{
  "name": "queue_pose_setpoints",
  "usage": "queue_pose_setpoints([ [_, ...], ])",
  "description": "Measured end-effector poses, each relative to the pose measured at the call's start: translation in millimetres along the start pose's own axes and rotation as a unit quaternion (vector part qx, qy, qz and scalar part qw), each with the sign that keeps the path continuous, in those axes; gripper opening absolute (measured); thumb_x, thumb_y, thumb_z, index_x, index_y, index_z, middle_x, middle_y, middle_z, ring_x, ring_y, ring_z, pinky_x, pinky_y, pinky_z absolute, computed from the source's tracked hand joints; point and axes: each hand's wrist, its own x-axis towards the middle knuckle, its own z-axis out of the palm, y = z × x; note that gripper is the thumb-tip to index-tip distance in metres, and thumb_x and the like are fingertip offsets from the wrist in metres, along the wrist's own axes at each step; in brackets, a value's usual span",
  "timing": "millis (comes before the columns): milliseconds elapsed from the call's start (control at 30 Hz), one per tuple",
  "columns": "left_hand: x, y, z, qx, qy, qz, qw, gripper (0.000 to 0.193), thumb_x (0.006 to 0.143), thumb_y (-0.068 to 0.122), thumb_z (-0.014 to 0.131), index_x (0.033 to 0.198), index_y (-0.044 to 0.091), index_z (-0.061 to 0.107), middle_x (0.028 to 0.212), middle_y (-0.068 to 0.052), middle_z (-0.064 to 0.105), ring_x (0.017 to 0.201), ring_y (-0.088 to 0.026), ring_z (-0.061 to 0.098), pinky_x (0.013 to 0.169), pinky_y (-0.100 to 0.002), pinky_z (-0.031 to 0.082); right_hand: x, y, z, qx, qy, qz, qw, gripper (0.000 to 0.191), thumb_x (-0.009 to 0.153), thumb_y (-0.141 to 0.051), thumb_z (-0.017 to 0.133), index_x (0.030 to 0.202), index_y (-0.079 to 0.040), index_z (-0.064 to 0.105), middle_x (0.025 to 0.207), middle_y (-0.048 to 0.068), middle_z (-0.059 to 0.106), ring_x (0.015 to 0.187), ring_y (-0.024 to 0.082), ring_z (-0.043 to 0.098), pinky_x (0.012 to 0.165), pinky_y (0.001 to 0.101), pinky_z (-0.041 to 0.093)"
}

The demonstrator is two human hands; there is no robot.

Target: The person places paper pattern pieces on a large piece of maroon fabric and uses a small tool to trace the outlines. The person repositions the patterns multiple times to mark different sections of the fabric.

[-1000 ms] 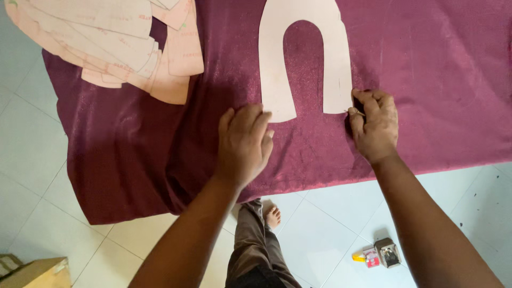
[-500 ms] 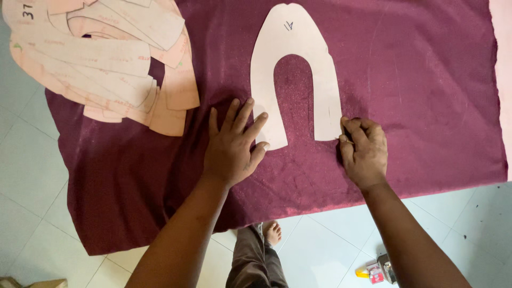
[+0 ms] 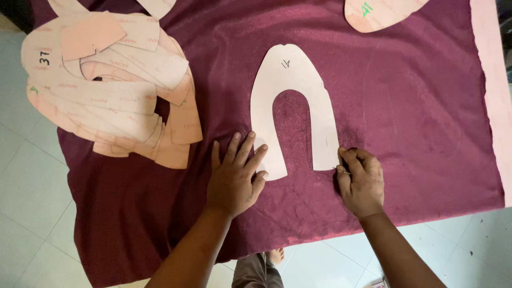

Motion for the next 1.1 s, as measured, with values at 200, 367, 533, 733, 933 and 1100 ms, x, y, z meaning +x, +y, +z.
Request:
queue_pose_setpoints([
  [200,5,1,0,0.017,-0.023,-0.006,1.0,0.054,0.093,0.041,0.061,0.143,0.021,0.057,0.158,-0.009,0.041,0.147,-0.034,0.035,0.117,-0.069,0.018,3,2,1,-0.01,0.01,-0.014,1.0,0.037,0.097,-0.026,0.064,0.131,-0.012,0.068,0.134,0.012,0.055,0.125,0.031,0.051,0.11,0.0464,0.042],
  [367,5,1,2,0.02,-0.022,-0.01,1.0,0.054,0.094,0.041,0.059,0.144,0.022,0.056,0.159,-0.008,0.04,0.148,-0.033,0.034,0.118,-0.069,0.017,4,1,1,-0.011,-0.002,0.006,1.0,0.035,0.095,-0.025,0.065,0.128,-0.014,0.07,0.132,0.011,0.056,0.123,0.03,0.051,0.107,0.0438,0.044],
  [533,6,1,4,0.024,-0.028,-0.008,0.999,0.054,0.095,0.042,0.057,0.145,0.021,0.054,0.16,-0.008,0.039,0.148,-0.033,0.033,0.118,-0.07,0.016,5,0,0,-0.02,-0.008,0.005,1.0,0.037,0.094,-0.024,0.066,0.129,-0.014,0.071,0.129,0.01,0.057,0.12,0.029,0.052,0.105,0.0421,0.045],
  [733,7,3,5,0.032,-0.031,-0.012,0.999,0.055,0.094,0.041,0.058,0.145,0.022,0.054,0.16,-0.008,0.038,0.149,-0.033,0.032,0.117,-0.07,0.015,2,7,3,-0.019,0.004,-0.006,1.0,0.034,0.094,-0.021,0.065,0.127,-0.015,0.07,0.128,0.009,0.058,0.12,0.029,0.053,0.105,0.0441,0.046],
  [933,6,3,7,0.026,-0.035,-0.016,0.999,0.054,0.093,0.039,0.059,0.145,0.022,0.054,0.16,-0.009,0.038,0.149,-0.034,0.032,0.117,-0.07,0.015,-1,17,10,0.029,0.061,-0.018,0.998,0.025,0.095,0.002,0.056,0.119,0.0,0.05,0.137,0.018,0.053,0.121,0.033,0.057,0.103,0.0448,0.052],
  [1100,6,4,9,0.029,-0.024,-0.015,0.999,0.056,0.092,0.039,0.06,0.145,0.023,0.055,0.161,-0.01,0.038,0.149,-0.034,0.033,0.118,-0.07,0.016,-2,15,10,0.033,0.058,-0.014,0.998,0.017,0.092,0.006,0.059,0.106,-0.003,0.057,0.134,0.017,0.054,0.121,0.032,0.057,0.099,0.0395,0.054],
])
